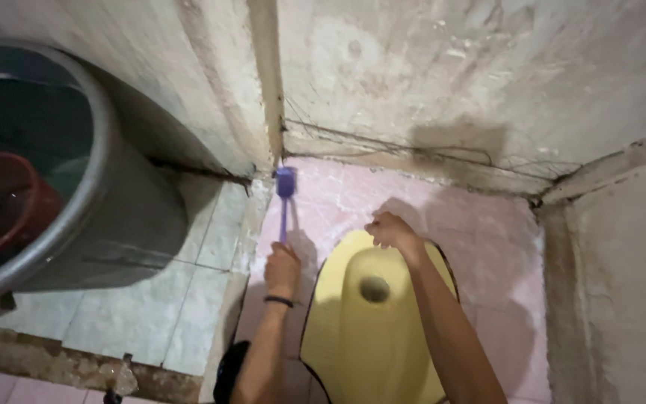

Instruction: The person cleans a squat toilet using a purple-handled brush, scrubbing the inner surfaces and the surrounding floor area.

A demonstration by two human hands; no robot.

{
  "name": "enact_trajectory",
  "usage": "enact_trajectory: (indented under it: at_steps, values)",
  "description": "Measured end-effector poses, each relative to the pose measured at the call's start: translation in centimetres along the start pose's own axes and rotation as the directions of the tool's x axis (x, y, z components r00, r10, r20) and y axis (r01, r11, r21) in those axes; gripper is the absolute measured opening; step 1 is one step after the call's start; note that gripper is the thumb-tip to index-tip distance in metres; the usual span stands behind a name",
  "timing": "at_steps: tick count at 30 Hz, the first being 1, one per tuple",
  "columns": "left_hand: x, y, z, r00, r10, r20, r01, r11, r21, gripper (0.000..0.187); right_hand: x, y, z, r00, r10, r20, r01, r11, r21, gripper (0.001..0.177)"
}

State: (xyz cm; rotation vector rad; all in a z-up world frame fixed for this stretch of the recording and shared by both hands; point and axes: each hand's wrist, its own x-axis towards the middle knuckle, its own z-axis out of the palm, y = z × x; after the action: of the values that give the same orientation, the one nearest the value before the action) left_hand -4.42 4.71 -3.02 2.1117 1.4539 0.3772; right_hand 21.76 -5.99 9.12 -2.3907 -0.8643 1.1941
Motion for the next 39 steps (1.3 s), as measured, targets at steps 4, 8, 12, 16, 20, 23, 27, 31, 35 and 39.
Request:
enact_trajectory:
  at_steps: [4, 8, 12, 16, 20, 23, 27, 31, 35, 39]
  values:
    - [-2.5, 3.0, 0.1, 0.983, 0.011, 0.182, -0.001, 0.998, -0.056, 0.040, 0.0, 0.8, 0.2, 1.000, 0.008, 0.020, -0.008, 1.000, 0.008, 0.050]
    - [-0.7, 2.6, 0.5, 0.989, 0.058, 0.138, -0.055, 0.998, -0.028, 0.038, -0.2, 2.0, 0.3, 0.999, 0.038, -0.012, -0.037, 0.996, 0.075, 0.060]
    - [1.1, 2.5, 1.3, 0.982, -0.038, 0.183, 0.054, 0.995, -0.083, 0.041, -0.6, 3.6, 0.7, 0.998, -0.059, -0.029, 0.062, 0.991, 0.117, 0.059]
    - [-0.4, 6.5, 2.1, 0.949, 0.149, 0.279, -0.119, 0.986, -0.121, 0.041, -1.4, 2.9, 0.3, 0.997, 0.072, -0.012, -0.071, 0.996, 0.058, 0.053]
    - [0.5, 6.7, -0.6, 0.983, 0.007, 0.182, 0.007, 0.997, -0.077, 0.042, -2.5, 3.8, -0.3, 0.999, 0.018, -0.040, -0.014, 0.993, 0.115, 0.051]
    - [-1.4, 9.0, 2.1, 0.940, 0.152, 0.305, -0.143, 0.988, -0.051, 0.039, -3.0, 4.1, -0.2, 0.997, -0.036, -0.067, 0.050, 0.975, 0.218, 0.051]
    - [-0.8, 9.4, 2.0, 0.938, 0.219, 0.269, -0.189, 0.973, -0.133, 0.032, -3.4, 4.6, -1.0, 0.994, 0.035, -0.105, -0.031, 0.999, 0.033, 0.042]
    - [0.0, 9.2, 3.2, 0.951, 0.131, 0.281, -0.113, 0.990, -0.079, 0.036, -3.8, 5.1, 0.2, 0.850, -0.026, -0.526, -0.258, 0.850, -0.459, 0.023]
    - [-0.8, 10.4, 6.4, 0.925, 0.298, 0.236, -0.277, 0.954, -0.119, 0.033, -4.4, 4.1, -0.1, 0.825, -0.150, -0.544, -0.109, 0.903, -0.415, 0.024]
    - [1.1, 9.8, 5.3, 0.963, 0.107, 0.248, -0.107, 0.994, -0.014, 0.037, -5.0, 3.5, -0.4, 0.880, -0.206, -0.428, -0.022, 0.882, -0.471, 0.031]
